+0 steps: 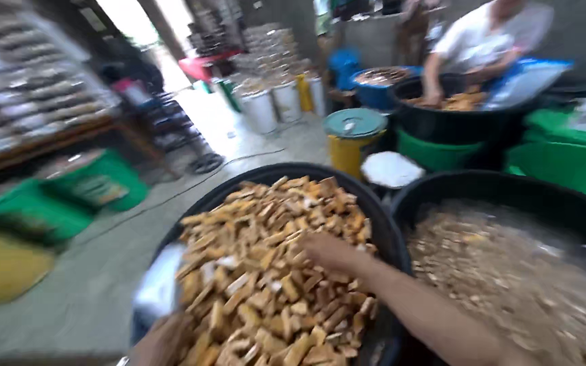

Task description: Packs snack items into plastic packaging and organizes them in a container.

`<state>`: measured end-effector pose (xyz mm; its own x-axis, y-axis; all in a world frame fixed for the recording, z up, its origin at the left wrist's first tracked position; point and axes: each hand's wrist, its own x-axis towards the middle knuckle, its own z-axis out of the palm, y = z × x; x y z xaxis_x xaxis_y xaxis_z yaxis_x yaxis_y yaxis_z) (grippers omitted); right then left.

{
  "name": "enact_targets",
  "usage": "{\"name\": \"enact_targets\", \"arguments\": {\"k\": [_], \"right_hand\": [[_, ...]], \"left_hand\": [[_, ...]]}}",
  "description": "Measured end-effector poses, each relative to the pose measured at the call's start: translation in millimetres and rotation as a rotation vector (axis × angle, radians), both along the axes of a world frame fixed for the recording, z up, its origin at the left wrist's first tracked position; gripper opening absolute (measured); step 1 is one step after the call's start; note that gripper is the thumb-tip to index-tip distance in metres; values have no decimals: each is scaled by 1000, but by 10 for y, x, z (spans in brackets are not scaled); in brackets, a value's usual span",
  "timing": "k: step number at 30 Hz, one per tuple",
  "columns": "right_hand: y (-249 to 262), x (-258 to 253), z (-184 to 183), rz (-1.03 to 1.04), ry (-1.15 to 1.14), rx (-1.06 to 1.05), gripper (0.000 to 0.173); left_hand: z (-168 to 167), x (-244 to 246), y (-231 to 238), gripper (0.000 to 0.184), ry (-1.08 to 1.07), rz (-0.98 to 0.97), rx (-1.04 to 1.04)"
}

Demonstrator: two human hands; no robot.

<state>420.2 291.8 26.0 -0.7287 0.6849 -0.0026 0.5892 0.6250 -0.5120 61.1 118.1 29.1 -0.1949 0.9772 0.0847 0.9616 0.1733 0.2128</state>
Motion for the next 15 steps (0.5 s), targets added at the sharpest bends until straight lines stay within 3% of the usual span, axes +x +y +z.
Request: {"name": "enact_targets", "arguments": {"k": [5,12,15], "right_hand": [[340,212,-47,-131,-19,-13,46],[379,97,-210,-74,-307,3,55],[298,70,-169,-101,-341,10,56]], "left_hand": [[41,417,-72,39,3,157,-119],[-162,704,-290,23,-109,136,520],[88,1064,-121,13,-161,71,511]]}}
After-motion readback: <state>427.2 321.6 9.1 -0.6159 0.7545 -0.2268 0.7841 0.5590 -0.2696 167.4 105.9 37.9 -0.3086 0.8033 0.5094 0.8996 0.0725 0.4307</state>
